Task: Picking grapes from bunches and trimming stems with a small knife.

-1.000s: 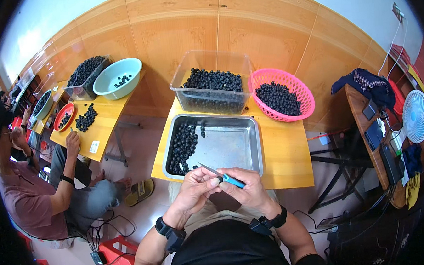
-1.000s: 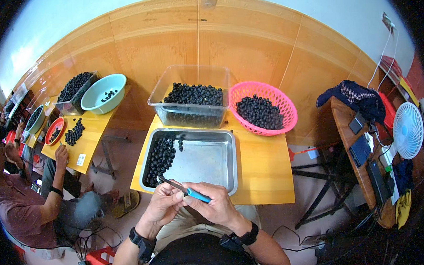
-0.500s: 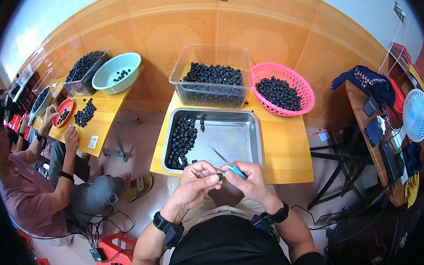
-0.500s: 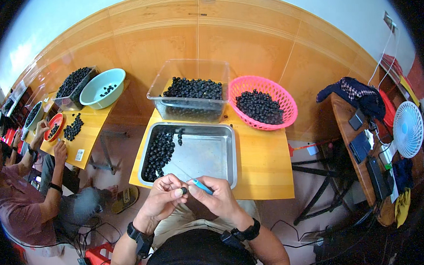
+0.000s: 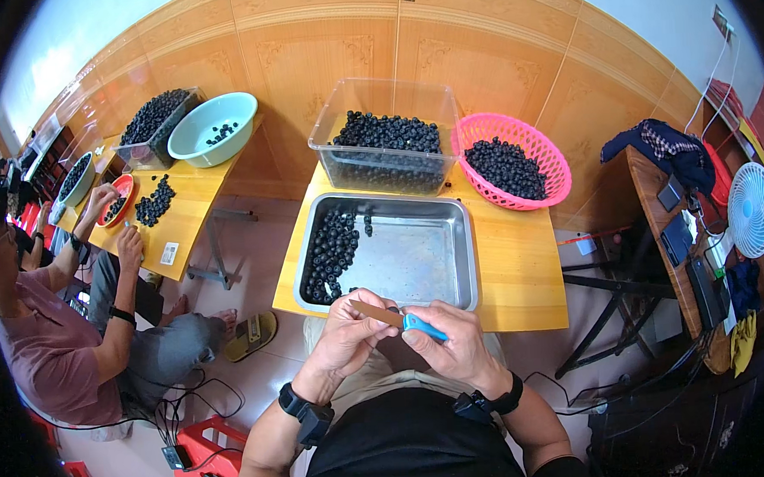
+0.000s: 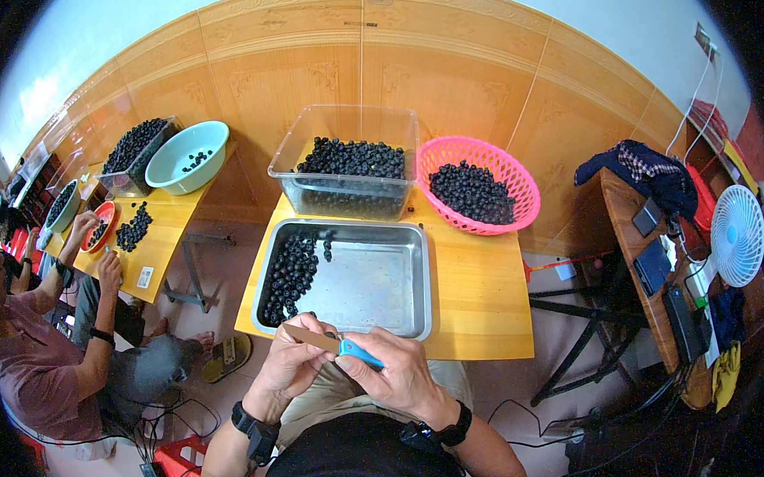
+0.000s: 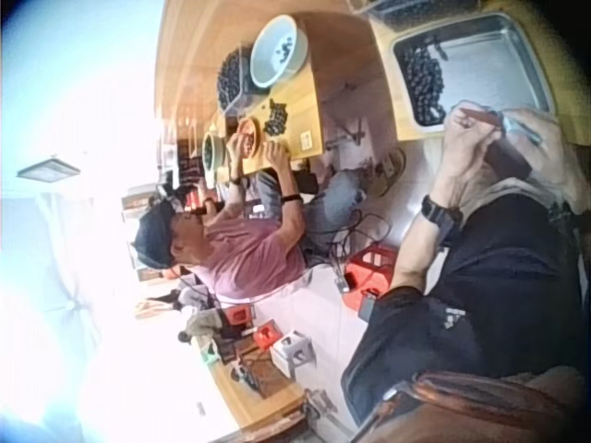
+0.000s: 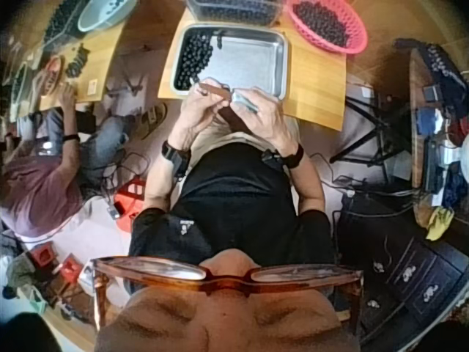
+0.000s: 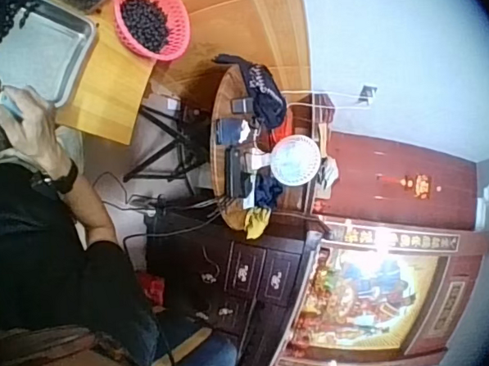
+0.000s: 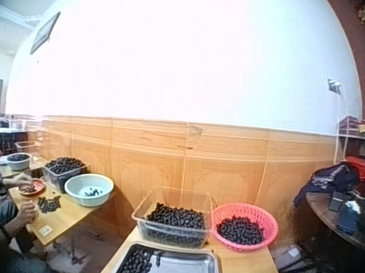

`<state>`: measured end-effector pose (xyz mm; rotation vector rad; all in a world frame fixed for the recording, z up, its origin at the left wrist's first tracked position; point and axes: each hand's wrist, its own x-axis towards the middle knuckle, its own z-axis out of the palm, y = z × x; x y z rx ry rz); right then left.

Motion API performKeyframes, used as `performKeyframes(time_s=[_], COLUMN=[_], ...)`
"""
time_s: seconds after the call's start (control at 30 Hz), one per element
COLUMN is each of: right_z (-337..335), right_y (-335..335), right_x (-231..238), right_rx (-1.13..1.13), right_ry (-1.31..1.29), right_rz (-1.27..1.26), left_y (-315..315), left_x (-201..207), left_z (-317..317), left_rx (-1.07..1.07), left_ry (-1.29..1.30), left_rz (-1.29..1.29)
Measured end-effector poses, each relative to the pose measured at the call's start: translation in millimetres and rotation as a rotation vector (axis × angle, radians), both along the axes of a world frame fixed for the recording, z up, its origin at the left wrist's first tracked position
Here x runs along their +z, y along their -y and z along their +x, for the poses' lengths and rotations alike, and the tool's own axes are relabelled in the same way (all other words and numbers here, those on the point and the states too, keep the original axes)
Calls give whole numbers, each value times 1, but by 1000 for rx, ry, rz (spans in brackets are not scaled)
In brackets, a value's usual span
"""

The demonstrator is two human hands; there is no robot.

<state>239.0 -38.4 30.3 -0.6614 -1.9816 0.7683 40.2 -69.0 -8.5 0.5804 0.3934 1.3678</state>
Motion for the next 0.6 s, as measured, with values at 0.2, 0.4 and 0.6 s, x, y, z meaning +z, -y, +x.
performKeyframes(time_s=[0.2,0.4,0.6], right_z=[1,1,1], right_y=[0,2,1], right_x=[0,3,4], right_rx=[-4,-3,5], right_ry=[28,36,23], right_rz=[23,-10,-59], left_y=[2,4,5], left_x=[-1,2,3], left_z=[0,1,1], left_rx=[16,38,69], left_ry=[11,-2,-49], left_rz=[6,0,21])
